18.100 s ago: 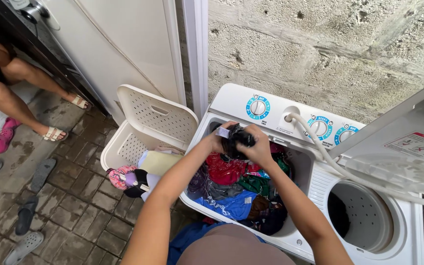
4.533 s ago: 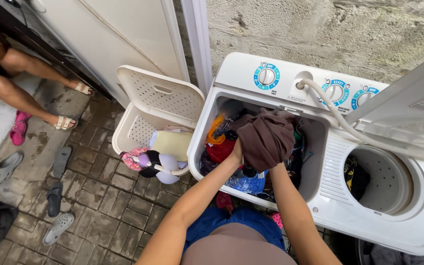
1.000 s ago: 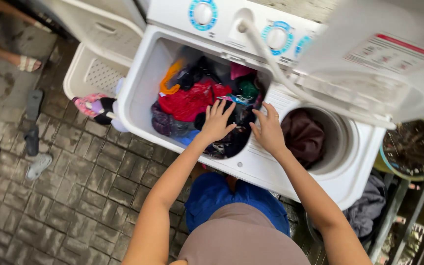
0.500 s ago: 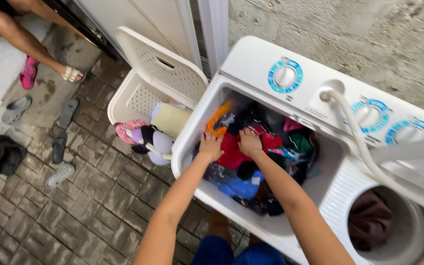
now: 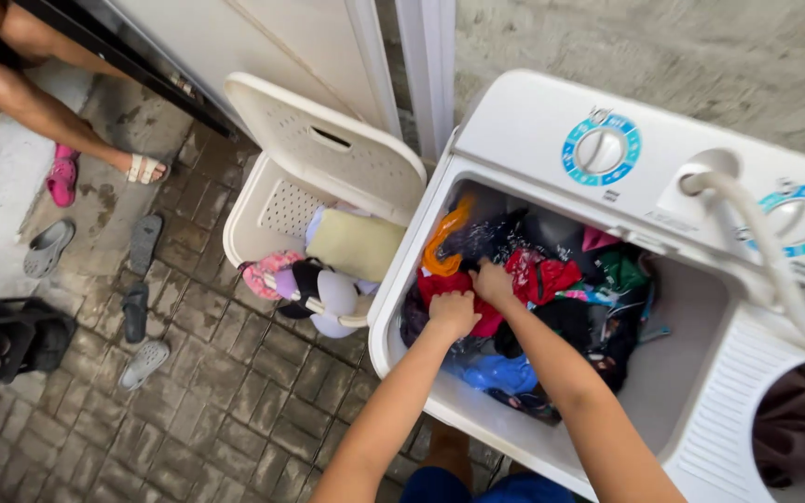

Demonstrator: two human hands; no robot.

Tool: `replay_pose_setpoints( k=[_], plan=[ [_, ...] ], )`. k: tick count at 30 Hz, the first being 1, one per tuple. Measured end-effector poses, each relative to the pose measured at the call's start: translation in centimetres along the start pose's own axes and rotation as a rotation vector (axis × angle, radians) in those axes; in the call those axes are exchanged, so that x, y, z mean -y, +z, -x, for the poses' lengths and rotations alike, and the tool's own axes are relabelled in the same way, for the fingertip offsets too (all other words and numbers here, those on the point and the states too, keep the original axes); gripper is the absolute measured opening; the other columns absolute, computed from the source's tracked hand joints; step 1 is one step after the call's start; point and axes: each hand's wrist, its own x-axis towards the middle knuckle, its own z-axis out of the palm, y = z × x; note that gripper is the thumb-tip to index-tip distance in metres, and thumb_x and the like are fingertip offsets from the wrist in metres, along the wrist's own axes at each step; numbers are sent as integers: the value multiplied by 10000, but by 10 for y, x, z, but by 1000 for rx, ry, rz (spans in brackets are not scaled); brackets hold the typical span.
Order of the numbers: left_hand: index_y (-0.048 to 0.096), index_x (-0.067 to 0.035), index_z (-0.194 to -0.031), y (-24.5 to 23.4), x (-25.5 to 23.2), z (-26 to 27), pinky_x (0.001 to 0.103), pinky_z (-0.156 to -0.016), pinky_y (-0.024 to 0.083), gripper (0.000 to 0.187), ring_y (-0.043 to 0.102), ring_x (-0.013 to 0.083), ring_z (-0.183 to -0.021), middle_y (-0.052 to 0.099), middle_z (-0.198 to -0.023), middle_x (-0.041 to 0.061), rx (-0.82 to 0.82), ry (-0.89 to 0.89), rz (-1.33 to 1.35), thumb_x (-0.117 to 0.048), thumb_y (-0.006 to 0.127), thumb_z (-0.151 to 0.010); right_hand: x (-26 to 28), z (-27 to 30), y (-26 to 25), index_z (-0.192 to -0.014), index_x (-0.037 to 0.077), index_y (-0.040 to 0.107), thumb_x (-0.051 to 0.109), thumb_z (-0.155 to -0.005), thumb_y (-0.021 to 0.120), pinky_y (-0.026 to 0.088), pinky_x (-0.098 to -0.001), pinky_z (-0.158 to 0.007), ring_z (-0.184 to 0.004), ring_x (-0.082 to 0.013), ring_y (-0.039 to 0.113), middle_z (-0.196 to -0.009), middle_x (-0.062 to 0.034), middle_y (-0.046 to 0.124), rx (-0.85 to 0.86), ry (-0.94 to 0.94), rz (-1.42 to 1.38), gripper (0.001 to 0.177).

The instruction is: Using a twin-tub washing machine to wash and spin-dry clothes, including moving garments between tubs.

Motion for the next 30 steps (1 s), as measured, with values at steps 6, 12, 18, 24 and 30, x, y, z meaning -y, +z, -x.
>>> replay_pose_setpoints(
  k=[6, 12, 18, 24, 30],
  plan=[
    [253, -29, -1565, -8, 19, -13, 513, -1019, 493, 900, 549, 397, -1296, 478, -1483, 220, -62, -143, 90, -456, 706, -915, 0, 58, -118, -982, 24, 668, 207, -972, 634, 527, -466, -722, -766, -365, 681, -803, -196, 691, -294, -245, -398, 186],
    [-48, -66, -1630, -40, 9, 9, 506, -1112, 436, 1295, 409, 476, -1409, 211, -1636, 275, -323, 18, 430, -339, 869, -757, 35, 164, -268, -929, -7, 591, 155, -1013, 593, 497, -331, -613, -603, -195, 633, -663, -95, 648, -344, -352, -675, 183],
    [-119, -71, -1602, -74, -22, 34, 503, -1199, 289, 1488, 217, 506, -1492, 77, -1642, 306, -372, 241, 498, -418, 957, -635, 44, 214, -320, -921, -5, 596, 152, -1041, 576, 416, -248, -586, -623, -66, 508, -660, -9, 563, -363, -353, -959, 198],
    [390, 8, -1420, -135, -85, 88, 515, -1020, 425, 981, 526, 456, -1292, 510, -1379, 304, -558, 365, 640, -441, 914, -723, 69, 277, -390, -945, -9, 597, 124, -1064, 587, 383, -216, -593, -647, -43, 502, -698, 14, 545, -360, -547, -1176, 178],
    [729, 1, -1216, -107, -74, -4, 420, -821, 560, 477, 739, 329, -943, 769, -974, 214, -662, 400, 886, -312, 727, -856, 52, 253, -408, -1106, -19, 591, 117, -1110, 580, 503, -249, -766, -789, -96, 619, -817, -40, 655, -299, -684, -1205, 137]
  ],
)
